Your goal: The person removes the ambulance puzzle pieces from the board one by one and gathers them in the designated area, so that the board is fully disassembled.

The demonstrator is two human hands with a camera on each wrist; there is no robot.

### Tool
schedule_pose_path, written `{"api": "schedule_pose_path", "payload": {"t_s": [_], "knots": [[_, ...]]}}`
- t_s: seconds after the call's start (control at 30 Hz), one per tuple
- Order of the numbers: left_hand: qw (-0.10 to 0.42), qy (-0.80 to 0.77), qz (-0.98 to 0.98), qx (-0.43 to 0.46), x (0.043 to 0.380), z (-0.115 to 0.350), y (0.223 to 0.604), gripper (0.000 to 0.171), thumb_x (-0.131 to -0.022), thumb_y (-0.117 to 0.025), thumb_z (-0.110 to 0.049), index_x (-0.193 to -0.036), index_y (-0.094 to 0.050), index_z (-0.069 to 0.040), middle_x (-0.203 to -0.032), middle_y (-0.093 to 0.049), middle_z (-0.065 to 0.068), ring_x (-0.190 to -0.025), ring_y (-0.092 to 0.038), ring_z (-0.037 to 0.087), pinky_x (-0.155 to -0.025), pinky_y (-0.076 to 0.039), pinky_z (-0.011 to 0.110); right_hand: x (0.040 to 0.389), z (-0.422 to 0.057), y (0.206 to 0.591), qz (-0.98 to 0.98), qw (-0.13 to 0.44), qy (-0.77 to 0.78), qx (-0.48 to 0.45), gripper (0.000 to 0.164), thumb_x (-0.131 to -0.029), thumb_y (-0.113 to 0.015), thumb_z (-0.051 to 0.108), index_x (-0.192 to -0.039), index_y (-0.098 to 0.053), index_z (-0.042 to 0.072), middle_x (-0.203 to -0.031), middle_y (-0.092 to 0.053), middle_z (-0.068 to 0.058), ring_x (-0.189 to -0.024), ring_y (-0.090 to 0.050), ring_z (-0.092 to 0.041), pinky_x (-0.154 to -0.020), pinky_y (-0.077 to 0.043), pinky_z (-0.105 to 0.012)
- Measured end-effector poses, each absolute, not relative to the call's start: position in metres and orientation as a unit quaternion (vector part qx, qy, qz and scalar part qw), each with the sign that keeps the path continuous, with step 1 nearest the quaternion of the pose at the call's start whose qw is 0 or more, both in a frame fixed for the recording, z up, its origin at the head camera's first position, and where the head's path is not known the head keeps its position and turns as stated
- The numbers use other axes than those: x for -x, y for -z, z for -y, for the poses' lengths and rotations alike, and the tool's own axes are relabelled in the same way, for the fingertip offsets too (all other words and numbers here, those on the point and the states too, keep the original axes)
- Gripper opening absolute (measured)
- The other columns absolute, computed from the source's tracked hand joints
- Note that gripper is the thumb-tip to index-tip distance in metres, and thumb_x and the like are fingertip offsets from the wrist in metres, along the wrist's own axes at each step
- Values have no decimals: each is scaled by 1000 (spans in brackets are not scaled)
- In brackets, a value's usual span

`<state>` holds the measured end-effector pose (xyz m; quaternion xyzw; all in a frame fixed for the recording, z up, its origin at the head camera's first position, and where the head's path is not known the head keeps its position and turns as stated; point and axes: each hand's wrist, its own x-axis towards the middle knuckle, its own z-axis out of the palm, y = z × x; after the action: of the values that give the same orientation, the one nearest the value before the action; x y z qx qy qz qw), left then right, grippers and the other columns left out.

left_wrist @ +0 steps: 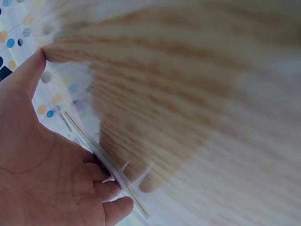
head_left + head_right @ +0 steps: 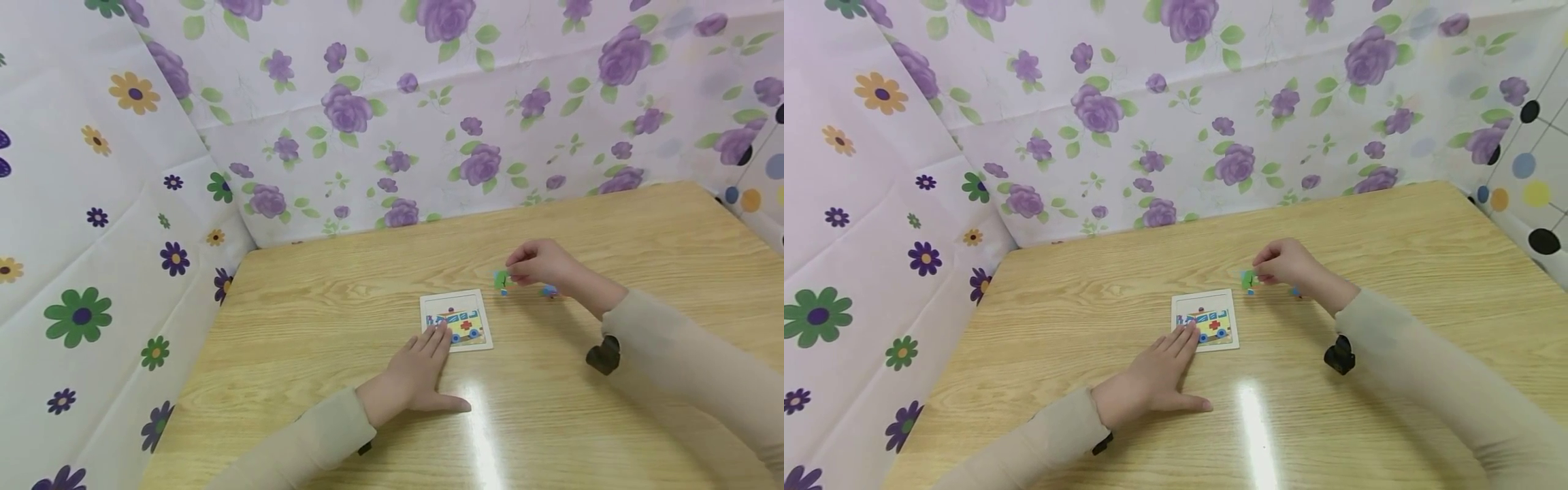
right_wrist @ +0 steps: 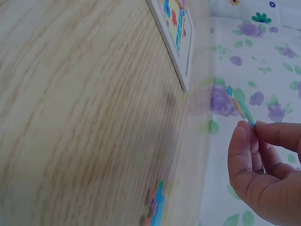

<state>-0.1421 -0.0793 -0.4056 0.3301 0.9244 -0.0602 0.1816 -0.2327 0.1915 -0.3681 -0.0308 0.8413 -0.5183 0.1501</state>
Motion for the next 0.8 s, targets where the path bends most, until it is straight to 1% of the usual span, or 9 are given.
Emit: {"api": "schedule_pose_path", "payload": {"t_s": [0.2, 0.4, 0.57, 0.7, 0.8], "knots": [[178, 60, -925, -331, 142, 81, 407, 112, -78, -44, -81, -153, -8, -7, -161, -3, 9, -148, -8, 24, -118, -20, 41, 234, -203, 375, -845, 155, 512, 24, 23, -94, -55, 6, -110, -55, -11, -99, -63, -13, -83, -65, -14, -78, -57, -31], [176, 61, -925, -331, 142, 82, 410, 112, -77, -43, -81, -154, -8, -7, -161, -3, 9, -148, -7, 23, -118, -20, 41, 236, -212, 384, -854, 159, 496, 18, 24, -94, -55, 7, -109, -56, -11, -96, -64, -11, -80, -65, -11, -76, -57, -28], [175, 64, -925, -332, 142, 81, 410, 112, -78, -43, -81, -154, -7, -7, -161, -2, 8, -148, -6, 23, -118, -20, 40, 238, -218, 390, -865, 157, 476, 20, 23, -93, -57, 8, -106, -58, -10, -92, -65, -8, -79, -64, -13, -75, -56, -29], [176, 62, -925, -330, 142, 81, 410, 112, -77, -43, -81, -154, -7, -8, -161, -2, 8, -148, -6, 23, -118, -19, 40, 239, -219, 395, -876, 157, 455, 23, 23, -91, -59, 9, -105, -60, -10, -85, -64, -5, -76, -60, -14, -71, -53, -29], [175, 63, -926, -329, 142, 81, 411, 112, -77, -42, -82, -154, -6, -8, -161, -1, 8, -148, -5, 22, -118, -19, 40, 240, -219, 398, -879, 159, 449, 24, 24, -90, -60, 9, -104, -60, -10, -84, -63, -6, -75, -59, -15, -70, -53, -29]]}}
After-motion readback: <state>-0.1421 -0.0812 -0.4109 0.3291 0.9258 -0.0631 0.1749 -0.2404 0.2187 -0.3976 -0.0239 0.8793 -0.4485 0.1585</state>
